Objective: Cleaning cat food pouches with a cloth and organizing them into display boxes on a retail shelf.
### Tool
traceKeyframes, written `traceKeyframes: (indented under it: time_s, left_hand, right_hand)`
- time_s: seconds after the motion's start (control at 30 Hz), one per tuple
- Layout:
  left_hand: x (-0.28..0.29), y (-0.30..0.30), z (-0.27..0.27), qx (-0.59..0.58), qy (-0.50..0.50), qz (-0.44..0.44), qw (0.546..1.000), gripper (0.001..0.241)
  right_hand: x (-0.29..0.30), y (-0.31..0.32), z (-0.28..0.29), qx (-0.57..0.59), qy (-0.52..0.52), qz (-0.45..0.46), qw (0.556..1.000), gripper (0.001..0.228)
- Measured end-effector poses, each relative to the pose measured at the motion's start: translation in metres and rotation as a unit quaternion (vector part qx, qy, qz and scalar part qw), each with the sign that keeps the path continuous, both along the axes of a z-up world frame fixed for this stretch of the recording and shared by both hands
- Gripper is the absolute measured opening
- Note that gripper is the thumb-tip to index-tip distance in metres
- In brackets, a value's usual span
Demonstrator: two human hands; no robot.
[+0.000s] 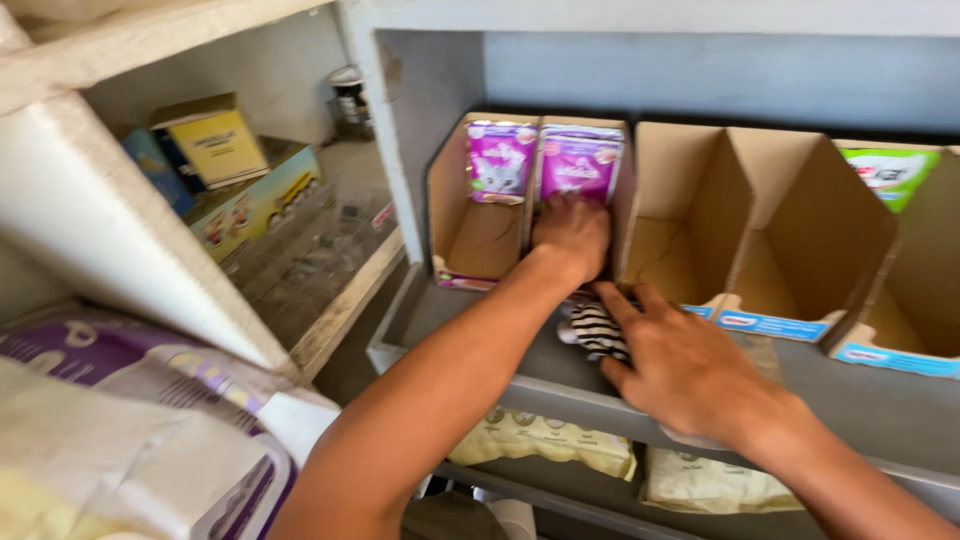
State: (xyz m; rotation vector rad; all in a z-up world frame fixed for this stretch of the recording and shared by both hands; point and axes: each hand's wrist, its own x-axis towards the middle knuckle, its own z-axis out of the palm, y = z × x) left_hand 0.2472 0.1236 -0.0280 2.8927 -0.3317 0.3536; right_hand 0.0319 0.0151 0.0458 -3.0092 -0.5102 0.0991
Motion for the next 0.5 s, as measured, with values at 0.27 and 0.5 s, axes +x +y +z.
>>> traceKeyframes:
  time_s: [0.27,0.5]
  left_hand:
    - [-0.029,0.002,0.015,0.113,0.012,-0.011,0.993,0.038]
    - [-0.021,0.007,0.012,0.109,0.006,-0.031,0.994,0.06]
  right_hand:
    - [0.005,-0.007,-0.022,0.004,-0.055,0.016,0.998,0.078]
    - [0.004,-0.007,-0.021,0.013,-0.054,0.017,0.998,0.077]
